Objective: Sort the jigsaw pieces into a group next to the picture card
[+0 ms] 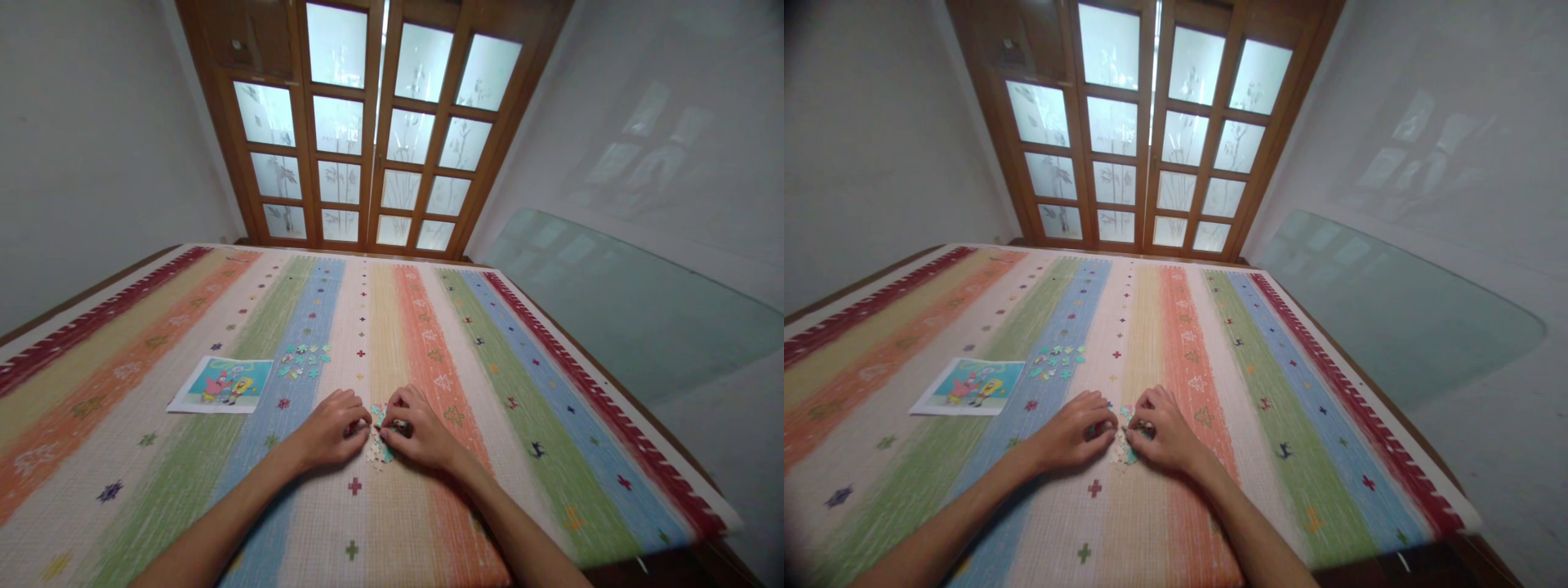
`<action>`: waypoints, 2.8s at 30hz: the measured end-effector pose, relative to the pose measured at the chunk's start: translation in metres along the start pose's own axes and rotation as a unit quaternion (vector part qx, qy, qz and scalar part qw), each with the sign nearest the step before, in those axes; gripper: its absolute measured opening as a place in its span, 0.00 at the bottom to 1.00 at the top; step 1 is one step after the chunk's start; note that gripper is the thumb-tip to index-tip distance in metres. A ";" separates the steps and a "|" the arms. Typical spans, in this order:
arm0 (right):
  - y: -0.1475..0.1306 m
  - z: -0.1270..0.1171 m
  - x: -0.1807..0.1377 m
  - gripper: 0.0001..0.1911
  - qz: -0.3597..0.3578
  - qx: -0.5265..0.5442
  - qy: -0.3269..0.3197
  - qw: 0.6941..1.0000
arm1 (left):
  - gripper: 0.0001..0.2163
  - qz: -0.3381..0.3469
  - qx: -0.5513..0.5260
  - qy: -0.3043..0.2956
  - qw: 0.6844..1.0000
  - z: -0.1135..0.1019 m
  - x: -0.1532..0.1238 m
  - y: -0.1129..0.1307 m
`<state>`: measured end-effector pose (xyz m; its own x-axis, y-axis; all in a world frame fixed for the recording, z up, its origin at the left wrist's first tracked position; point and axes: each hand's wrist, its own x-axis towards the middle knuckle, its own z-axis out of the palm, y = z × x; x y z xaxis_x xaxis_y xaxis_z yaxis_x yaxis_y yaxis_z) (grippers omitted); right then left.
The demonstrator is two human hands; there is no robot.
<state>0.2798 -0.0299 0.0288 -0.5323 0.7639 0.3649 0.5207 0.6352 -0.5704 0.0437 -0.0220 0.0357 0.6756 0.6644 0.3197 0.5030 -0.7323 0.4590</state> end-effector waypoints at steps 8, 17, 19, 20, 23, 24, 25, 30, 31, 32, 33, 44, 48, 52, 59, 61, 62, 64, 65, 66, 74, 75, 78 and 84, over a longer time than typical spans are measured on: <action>-0.003 -0.002 0.002 0.05 0.022 0.058 0.022 0.998 | 0.07 -0.012 -0.021 0.019 1.000 0.002 0.002 0.006; -0.001 0.000 0.002 0.05 0.034 0.046 0.033 0.998 | 0.10 -0.089 0.011 0.083 0.993 -0.009 0.001 -0.022; 0.000 0.000 0.002 0.05 0.033 0.043 0.037 0.998 | 0.11 -0.122 0.036 0.109 0.986 -0.013 -0.001 -0.036; 0.000 0.000 0.002 0.05 0.032 0.040 0.037 0.998 | 0.11 -0.138 0.050 0.122 0.982 -0.014 -0.002 -0.042; 0.001 0.000 0.001 0.06 0.025 0.026 0.038 0.999 | 0.12 -0.180 0.090 0.147 0.968 -0.017 -0.006 -0.060; 0.001 0.001 0.001 0.06 0.022 0.020 0.038 0.999 | 0.12 -0.190 0.102 0.152 0.964 -0.018 -0.007 -0.065; 0.001 0.001 0.001 0.06 0.020 0.015 0.038 0.999 | 0.12 -0.198 0.114 0.156 0.961 -0.018 -0.008 -0.069; 0.002 0.001 0.001 0.07 0.014 0.004 0.041 0.999 | 0.13 -0.218 0.158 0.162 0.949 -0.020 -0.012 -0.080; 0.001 0.001 0.001 0.07 0.014 0.004 0.042 0.999 | 0.13 -0.218 0.164 0.162 0.948 -0.021 -0.012 -0.080; 0.001 0.000 0.001 0.07 0.013 0.005 0.043 0.999 | 0.13 -0.218 0.170 0.163 0.947 -0.021 -0.012 -0.079; 0.001 0.000 0.001 0.07 0.013 0.005 0.044 0.999 | 0.13 -0.218 0.176 0.164 0.946 -0.022 -0.012 -0.079; 0.002 -0.002 0.000 0.08 0.007 0.003 0.061 0.998 | 0.11 -0.231 0.219 0.169 0.933 -0.021 -0.014 -0.077; 0.001 -0.002 0.000 0.07 0.005 -0.001 0.069 0.998 | 0.12 -0.238 0.222 0.176 0.929 -0.020 -0.013 -0.079; 0.002 -0.002 0.000 0.08 0.015 -0.005 0.078 0.997 | 0.11 -0.232 0.215 0.177 0.932 -0.020 -0.013 -0.080; 0.007 -0.003 0.001 0.08 0.070 -0.012 0.142 0.987 | 0.09 -0.194 0.188 0.157 0.950 -0.017 -0.011 -0.077; 0.009 -0.004 0.001 0.07 0.082 -0.015 0.152 0.985 | 0.09 -0.193 0.182 0.159 0.951 -0.017 -0.011 -0.077; 0.011 -0.005 0.001 0.07 0.087 -0.016 0.154 0.984 | 0.09 -0.192 0.179 0.161 0.951 -0.017 -0.011 -0.077; 0.013 -0.006 0.001 0.06 0.097 -0.016 0.148 0.984 | 0.09 -0.191 0.171 0.165 0.952 -0.017 -0.012 -0.077; 0.014 -0.007 0.001 0.06 0.102 -0.015 0.141 0.985 | 0.09 -0.190 0.165 0.167 0.953 -0.018 -0.012 -0.077; 0.015 -0.007 0.000 0.05 0.104 -0.013 0.131 0.986 | 0.10 -0.187 0.158 0.167 0.955 -0.018 -0.012 -0.076; 0.012 -0.006 -0.002 0.09 0.055 -0.041 0.034 0.997 | 0.11 -0.087 0.053 0.089 0.991 -0.016 -0.005 -0.044; 0.011 -0.006 -0.002 0.09 0.050 -0.044 0.031 0.997 | 0.10 -0.065 0.038 0.070 0.995 -0.016 -0.004 -0.038; 0.012 -0.010 -0.002 0.07 0.049 -0.049 0.033 0.997 | 0.08 -0.007 0.000 0.012 1.000 -0.014 -0.003 -0.022; 0.014 -0.015 -0.004 0.05 0.049 -0.059 0.020 0.997 | 0.04 0.025 -0.011 -0.019 0.999 -0.011 -0.005 -0.014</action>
<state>0.2990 -0.0221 0.0305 -0.4486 0.8258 0.3418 0.6453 0.5639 -0.5154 0.0276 -0.0134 0.0369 0.7199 0.6206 0.3106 0.4567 -0.7607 0.4613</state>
